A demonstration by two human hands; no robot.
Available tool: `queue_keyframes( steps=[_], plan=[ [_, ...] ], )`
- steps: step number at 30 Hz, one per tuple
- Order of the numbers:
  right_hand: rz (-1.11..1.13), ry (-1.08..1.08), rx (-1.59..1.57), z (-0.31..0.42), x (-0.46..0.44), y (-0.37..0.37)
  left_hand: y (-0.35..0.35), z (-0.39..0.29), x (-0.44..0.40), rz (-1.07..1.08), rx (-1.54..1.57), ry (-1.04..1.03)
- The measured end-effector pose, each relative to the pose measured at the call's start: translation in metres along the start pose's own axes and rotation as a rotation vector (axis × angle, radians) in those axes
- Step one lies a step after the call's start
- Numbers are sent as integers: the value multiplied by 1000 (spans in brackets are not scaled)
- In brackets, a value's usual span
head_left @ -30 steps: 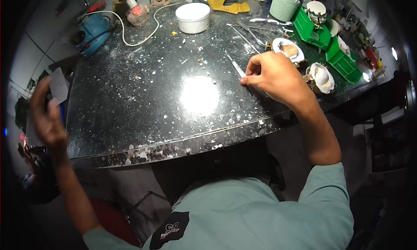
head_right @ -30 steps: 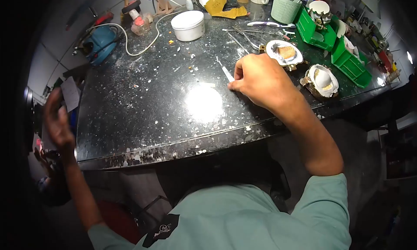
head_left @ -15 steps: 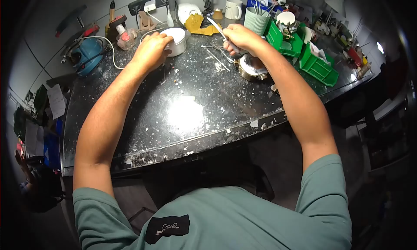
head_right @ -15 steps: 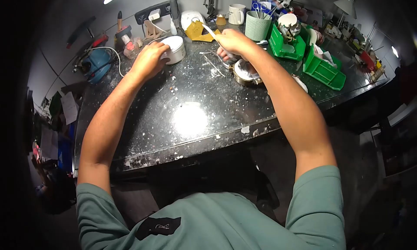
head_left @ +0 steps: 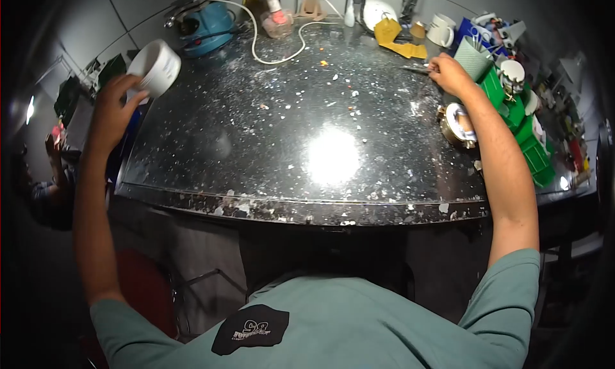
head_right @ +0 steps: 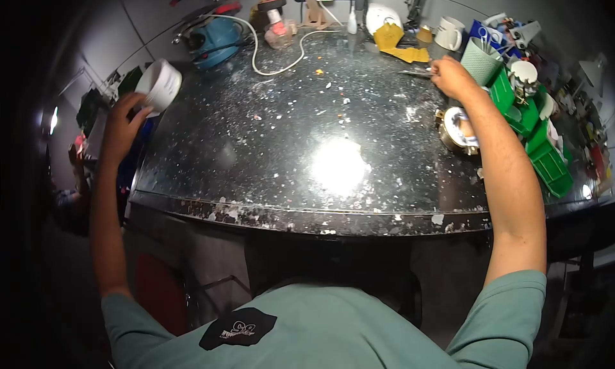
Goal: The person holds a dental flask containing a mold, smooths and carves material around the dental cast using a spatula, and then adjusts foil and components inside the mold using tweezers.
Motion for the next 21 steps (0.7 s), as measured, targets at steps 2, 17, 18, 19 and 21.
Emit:
queue_keyframes(
  steps=[2, 17, 18, 19, 21],
  plan=[
    [37, -88, 94, -9, -4, 0, 14, 36, 33, 41, -29, 85],
    [-355, 77, -174, 38, 68, 84, 14, 109, 150, 57, -13, 297],
    [-354, 35, -203, 50, 77, 98, 17, 108, 152, 55, -19, 288],
    [-372, 17, -227, 42, 85, 107, 19, 106, 151, 56, -43, 288],
    [-330, -80, -255, 47, 102, 127, 25, 94, 147, 59, -93, 291]
  ],
)
Point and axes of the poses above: each hand's wrist, its own x-axis away from the middle knuckle, its own y-axis out of the back of the hand, z = x × y, the point moved 2 cm from there along -x, towards the middle knuckle, and after that the axes turned 11 degrees about y, right-handed, at the moved point
